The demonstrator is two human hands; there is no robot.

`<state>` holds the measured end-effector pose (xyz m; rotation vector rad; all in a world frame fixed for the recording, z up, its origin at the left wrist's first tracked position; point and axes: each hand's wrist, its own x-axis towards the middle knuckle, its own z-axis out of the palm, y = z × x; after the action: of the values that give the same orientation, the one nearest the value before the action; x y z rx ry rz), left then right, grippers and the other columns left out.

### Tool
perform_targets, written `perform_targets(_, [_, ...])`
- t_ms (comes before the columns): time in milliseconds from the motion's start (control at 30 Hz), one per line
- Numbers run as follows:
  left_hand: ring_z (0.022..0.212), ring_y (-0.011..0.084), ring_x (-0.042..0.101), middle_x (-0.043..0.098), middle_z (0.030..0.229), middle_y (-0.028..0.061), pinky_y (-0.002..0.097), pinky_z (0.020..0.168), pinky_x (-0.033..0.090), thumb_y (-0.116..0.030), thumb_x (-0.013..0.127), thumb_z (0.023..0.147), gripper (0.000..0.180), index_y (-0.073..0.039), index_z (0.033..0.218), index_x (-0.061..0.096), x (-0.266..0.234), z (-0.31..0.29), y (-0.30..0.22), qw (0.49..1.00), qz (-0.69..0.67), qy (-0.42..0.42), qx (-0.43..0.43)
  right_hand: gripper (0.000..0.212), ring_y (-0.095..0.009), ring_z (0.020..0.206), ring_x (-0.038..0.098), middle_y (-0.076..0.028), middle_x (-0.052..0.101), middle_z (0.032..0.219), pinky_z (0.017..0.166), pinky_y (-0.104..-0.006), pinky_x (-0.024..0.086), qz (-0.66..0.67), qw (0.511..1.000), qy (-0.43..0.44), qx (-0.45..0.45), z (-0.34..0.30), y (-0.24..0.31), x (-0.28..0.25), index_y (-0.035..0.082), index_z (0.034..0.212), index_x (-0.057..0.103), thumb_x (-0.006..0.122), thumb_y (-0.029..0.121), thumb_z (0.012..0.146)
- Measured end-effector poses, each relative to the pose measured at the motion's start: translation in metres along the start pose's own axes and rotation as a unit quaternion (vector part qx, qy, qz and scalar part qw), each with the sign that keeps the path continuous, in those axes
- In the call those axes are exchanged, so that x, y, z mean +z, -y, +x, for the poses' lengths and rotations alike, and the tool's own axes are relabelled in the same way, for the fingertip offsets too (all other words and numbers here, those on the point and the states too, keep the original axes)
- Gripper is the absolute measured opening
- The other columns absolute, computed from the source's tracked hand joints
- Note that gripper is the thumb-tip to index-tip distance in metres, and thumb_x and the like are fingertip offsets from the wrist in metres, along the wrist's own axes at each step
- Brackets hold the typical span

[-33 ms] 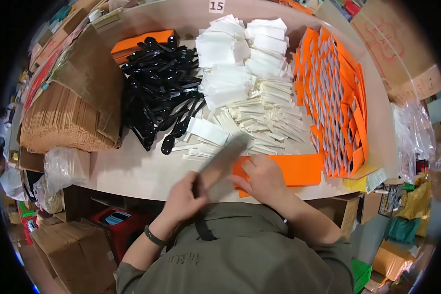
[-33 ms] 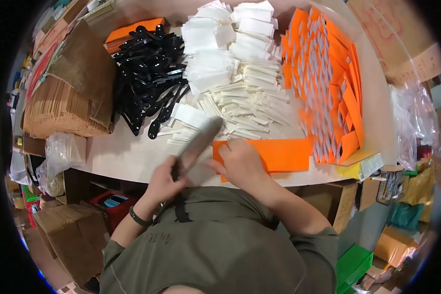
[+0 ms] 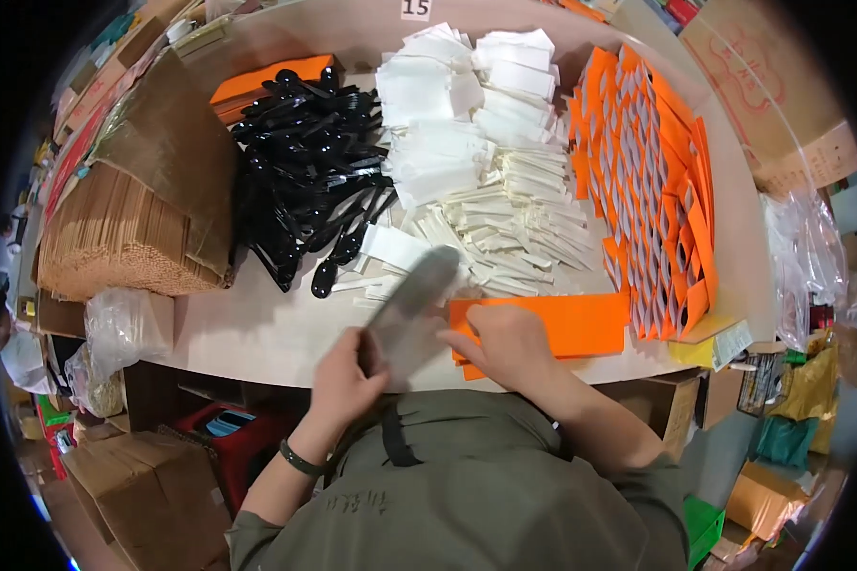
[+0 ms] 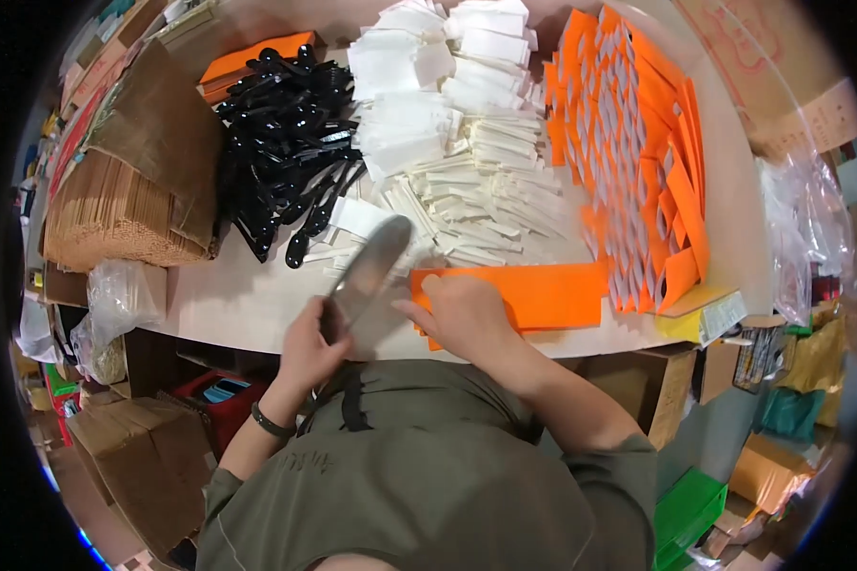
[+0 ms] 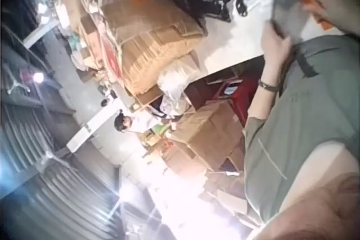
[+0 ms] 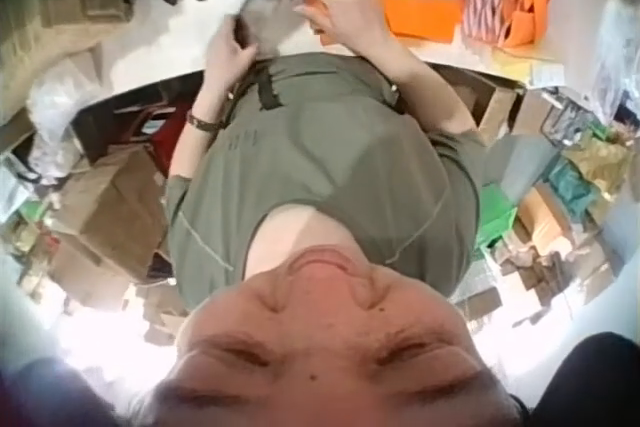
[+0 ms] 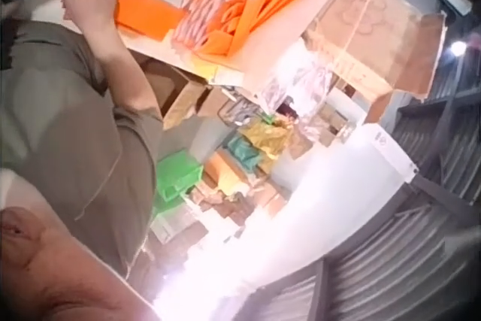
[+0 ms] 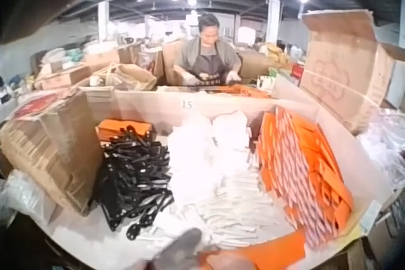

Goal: Sorting and packaging black and white plastic items into groups using a metal tray on a production line.

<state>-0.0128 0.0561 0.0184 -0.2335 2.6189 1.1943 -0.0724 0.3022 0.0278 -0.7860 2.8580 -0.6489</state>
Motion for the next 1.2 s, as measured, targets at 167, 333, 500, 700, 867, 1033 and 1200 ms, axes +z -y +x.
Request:
perform_targets(167, [0.085, 0.0349, 0.064, 0.064, 0.094, 0.0148, 0.0390, 0.075, 0.053, -0.020, 0.082, 0.069, 0.060, -0.004, 0.121, 0.056, -0.007, -0.011, 0.026, 0.985, 0.112, -0.063, 0.119, 0.023, -0.033, 0.069, 0.066, -0.016, 0.064, 0.069, 0.060, -0.0452, 0.050, -0.032, 0.992, 0.082, 0.086, 0.015, 0.011, 0.015, 0.004, 0.085, 0.063, 0.060, 0.026, 0.089])
perform_targets(333, [0.088, 0.0316, 0.065, 0.065, 0.095, 0.0118, 0.0398, 0.075, 0.052, -0.021, 0.086, 0.067, 0.070, -0.008, 0.127, 0.054, -0.041, -0.010, 0.026, 0.961, 0.203, 0.058, 0.180, 0.015, -0.036, 0.068, 0.064, -0.016, 0.064, 0.070, 0.063, -0.0476, 0.051, 0.080, 0.986, 0.063, 0.133, 0.020, 0.014, 0.022, 0.004, 0.083, 0.063, 0.058, 0.019, 0.083])
perform_targets(500, [0.093, 0.0327, 0.064, 0.064, 0.101, 0.0130, 0.0402, 0.078, 0.051, -0.033, 0.084, 0.070, 0.070, -0.007, 0.128, 0.055, -0.024, 0.023, -0.005, 0.945, 0.190, 0.121, 0.237, 0.015, -0.037, 0.076, 0.065, -0.017, 0.065, 0.079, 0.069, -0.0475, 0.051, 0.183, 0.977, 0.085, 0.074, 0.019, 0.036, 0.021, 0.006, 0.084, 0.062, 0.061, 0.020, 0.083])
perform_targets(700, [0.115, 0.0370, 0.054, 0.057, 0.127, 0.0160, 0.0425, 0.097, 0.046, -0.035, 0.085, 0.070, 0.073, -0.007, 0.131, 0.056, -0.027, 0.028, 0.017, 0.958, 0.107, -0.012, 0.266, 0.018, -0.033, 0.083, 0.063, -0.013, 0.062, 0.080, 0.073, -0.0426, 0.050, 0.036, 0.989, 0.006, 0.142, 0.038, -0.089, -0.028, 0.004, 0.089, 0.066, 0.069, 0.017, 0.076])
perform_targets(867, [0.101, 0.0354, 0.062, 0.065, 0.111, 0.0150, 0.0415, 0.087, 0.051, -0.014, 0.073, 0.082, 0.036, -0.004, 0.115, 0.064, -0.047, 0.027, 0.041, 0.954, 0.112, -0.181, 0.211, 0.009, -0.030, 0.078, 0.063, -0.012, 0.062, 0.076, 0.069, -0.0406, 0.050, -0.102, 0.984, -0.137, 0.053, 0.033, -0.074, -0.037, 0.008, 0.083, 0.073, 0.072, 0.014, 0.078])
perform_targets(1033, [0.091, 0.0313, 0.065, 0.066, 0.103, 0.0103, 0.0392, 0.075, 0.053, -0.006, 0.068, 0.082, 0.024, -0.007, 0.106, 0.067, -0.056, 0.070, 0.034, 0.919, 0.168, -0.270, 0.232, 0.008, -0.033, 0.080, 0.065, -0.012, 0.065, 0.080, 0.070, -0.0445, 0.051, 0.033, 0.996, -0.081, -0.030, 0.084, -0.012, 0.000, 0.007, 0.084, 0.072, 0.068, 0.010, 0.078])
perform_targets(1200, [0.093, 0.0308, 0.064, 0.064, 0.094, 0.0076, 0.0398, 0.078, 0.052, -0.009, 0.070, 0.081, 0.020, -0.010, 0.101, 0.069, -0.054, 0.135, 0.029, 0.930, 0.197, -0.258, 0.171, 0.008, -0.034, 0.079, 0.066, -0.014, 0.066, 0.082, 0.070, -0.0453, 0.053, -0.144, 0.988, -0.033, -0.045, 0.118, -0.009, 0.052, 0.004, 0.078, 0.065, 0.064, 0.012, 0.079])
